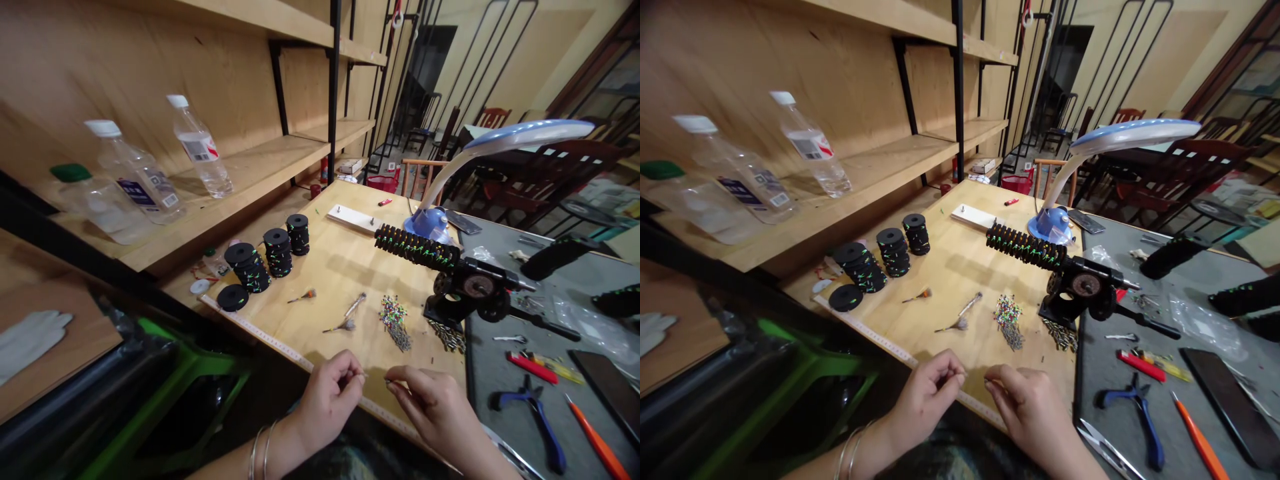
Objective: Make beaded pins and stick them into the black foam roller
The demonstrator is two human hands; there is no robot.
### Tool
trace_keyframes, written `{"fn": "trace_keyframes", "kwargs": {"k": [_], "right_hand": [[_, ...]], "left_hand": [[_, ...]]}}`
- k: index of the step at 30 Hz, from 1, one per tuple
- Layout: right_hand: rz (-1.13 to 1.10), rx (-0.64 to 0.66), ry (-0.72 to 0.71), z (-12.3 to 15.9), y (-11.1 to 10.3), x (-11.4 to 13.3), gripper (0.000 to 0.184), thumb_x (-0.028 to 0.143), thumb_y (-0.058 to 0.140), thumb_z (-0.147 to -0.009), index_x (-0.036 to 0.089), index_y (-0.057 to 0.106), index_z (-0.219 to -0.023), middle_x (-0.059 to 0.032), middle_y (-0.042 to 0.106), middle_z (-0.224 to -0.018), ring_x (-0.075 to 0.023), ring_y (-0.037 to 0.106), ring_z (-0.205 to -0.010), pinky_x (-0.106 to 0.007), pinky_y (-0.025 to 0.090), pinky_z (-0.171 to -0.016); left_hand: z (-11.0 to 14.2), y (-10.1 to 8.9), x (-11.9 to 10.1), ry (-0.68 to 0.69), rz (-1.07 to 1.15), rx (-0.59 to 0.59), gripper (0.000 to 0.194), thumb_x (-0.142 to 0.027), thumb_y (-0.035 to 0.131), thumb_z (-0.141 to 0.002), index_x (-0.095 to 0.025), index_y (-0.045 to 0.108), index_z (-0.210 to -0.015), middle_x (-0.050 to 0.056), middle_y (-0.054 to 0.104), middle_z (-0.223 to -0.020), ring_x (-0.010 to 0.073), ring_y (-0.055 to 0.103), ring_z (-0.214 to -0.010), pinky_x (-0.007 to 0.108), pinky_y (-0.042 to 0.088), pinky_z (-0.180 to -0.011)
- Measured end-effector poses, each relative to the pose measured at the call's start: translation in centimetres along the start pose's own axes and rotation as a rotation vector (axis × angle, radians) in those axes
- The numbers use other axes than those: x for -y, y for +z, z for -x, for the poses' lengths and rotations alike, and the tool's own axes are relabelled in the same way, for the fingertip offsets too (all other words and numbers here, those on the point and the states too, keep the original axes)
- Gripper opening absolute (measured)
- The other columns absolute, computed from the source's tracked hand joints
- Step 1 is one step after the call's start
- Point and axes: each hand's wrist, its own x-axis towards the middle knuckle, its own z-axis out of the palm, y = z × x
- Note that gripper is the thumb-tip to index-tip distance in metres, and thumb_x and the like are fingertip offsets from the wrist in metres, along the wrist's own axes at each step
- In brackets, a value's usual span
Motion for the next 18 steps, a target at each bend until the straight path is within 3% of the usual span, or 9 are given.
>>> {"fn": "trace_keyframes", "kwargs": {"k": [4,11,18], "right_hand": [[0.008,-0.049,-0.036,-0.13,0.31,-0.68,0.029,0.034,0.046,-0.095,0.022,0.072,-0.092,-0.0030,0.073,-0.062,-0.0153,0.067,-0.052,-0.022,0.043,-0.051],[0.041,-0.001,-0.002,0.00,0.30,-0.94,0.029,0.037,0.049,-0.094,0.022,0.074,-0.092,-0.0041,0.075,-0.065,-0.0174,0.070,-0.055,-0.023,0.046,-0.052],[0.055,0.016,0.033,0.09,-0.54,-0.73,0.024,0.036,0.049,-0.093,0.018,0.062,-0.102,-0.0016,0.066,-0.061,-0.0158,0.062,-0.053,-0.024,0.042,-0.051]], "left_hand": [[0.00,0.08,-0.09,-0.011,-0.006,0.006,0.014,-0.022,0.051,-0.084,-0.018,0.050,-0.071,-0.006,0.040,-0.058,0.0107,0.038,-0.055,0.022,0.031,-0.054],[-0.09,0.16,-0.21,-0.020,0.001,0.010,0.014,-0.022,0.051,-0.083,-0.018,0.050,-0.070,-0.006,0.039,-0.058,0.0107,0.038,-0.055,0.022,0.030,-0.054],[-0.16,-0.07,0.51,-0.011,0.027,-0.009,0.014,-0.022,0.050,-0.085,-0.018,0.049,-0.071,-0.005,0.040,-0.061,0.0114,0.039,-0.058,0.022,0.032,-0.056]]}}
